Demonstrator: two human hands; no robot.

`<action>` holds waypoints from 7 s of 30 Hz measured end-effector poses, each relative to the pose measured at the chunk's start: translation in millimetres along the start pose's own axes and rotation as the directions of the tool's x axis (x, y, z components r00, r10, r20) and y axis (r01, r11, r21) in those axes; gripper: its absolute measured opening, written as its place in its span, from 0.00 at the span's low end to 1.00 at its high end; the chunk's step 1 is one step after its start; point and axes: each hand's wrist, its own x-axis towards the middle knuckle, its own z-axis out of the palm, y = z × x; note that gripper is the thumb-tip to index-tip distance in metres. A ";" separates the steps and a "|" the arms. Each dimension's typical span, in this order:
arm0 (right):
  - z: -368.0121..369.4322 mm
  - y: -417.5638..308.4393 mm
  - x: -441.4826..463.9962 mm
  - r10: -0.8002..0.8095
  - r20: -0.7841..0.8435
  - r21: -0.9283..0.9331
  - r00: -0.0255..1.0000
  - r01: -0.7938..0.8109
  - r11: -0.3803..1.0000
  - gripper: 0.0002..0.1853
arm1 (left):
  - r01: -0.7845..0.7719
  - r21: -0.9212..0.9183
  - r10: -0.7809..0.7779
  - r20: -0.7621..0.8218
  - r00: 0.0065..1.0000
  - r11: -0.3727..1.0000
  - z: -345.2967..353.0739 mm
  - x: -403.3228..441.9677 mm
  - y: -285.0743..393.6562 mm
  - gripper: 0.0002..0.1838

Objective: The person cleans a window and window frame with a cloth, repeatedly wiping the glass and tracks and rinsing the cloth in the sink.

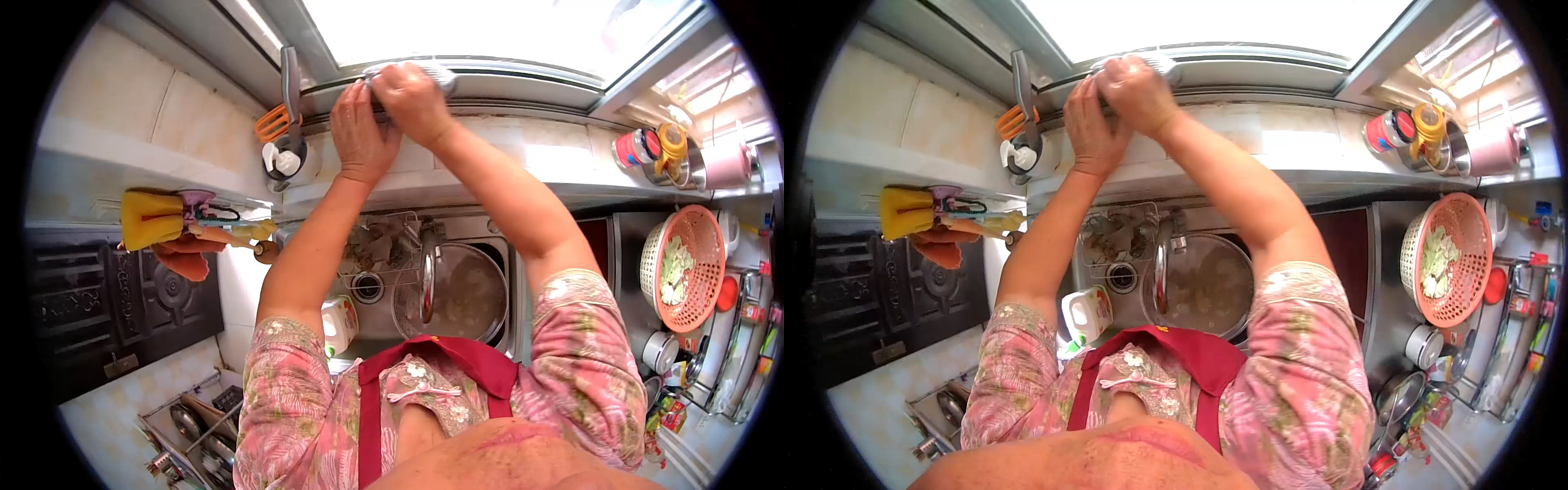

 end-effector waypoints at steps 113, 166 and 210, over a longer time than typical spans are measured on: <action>-133.7 151.9 -132.3 0.265 -0.164 -0.361 0.950 -0.308 0.880 0.09 | -0.021 -0.034 0.024 0.113 0.993 0.999 -37.9 -48.6 22.5 0.09; -84.3 94.9 -121.8 0.725 -0.342 -0.217 0.598 -0.801 0.558 0.30 | -0.063 0.048 0.054 0.178 0.983 0.997 -28.0 -56.0 16.4 0.08; -104.1 118.9 -140.6 0.589 -0.337 -0.319 0.735 -0.678 0.662 0.21 | -0.259 0.206 0.192 0.298 0.935 0.944 -0.2 15.3 25.2 0.44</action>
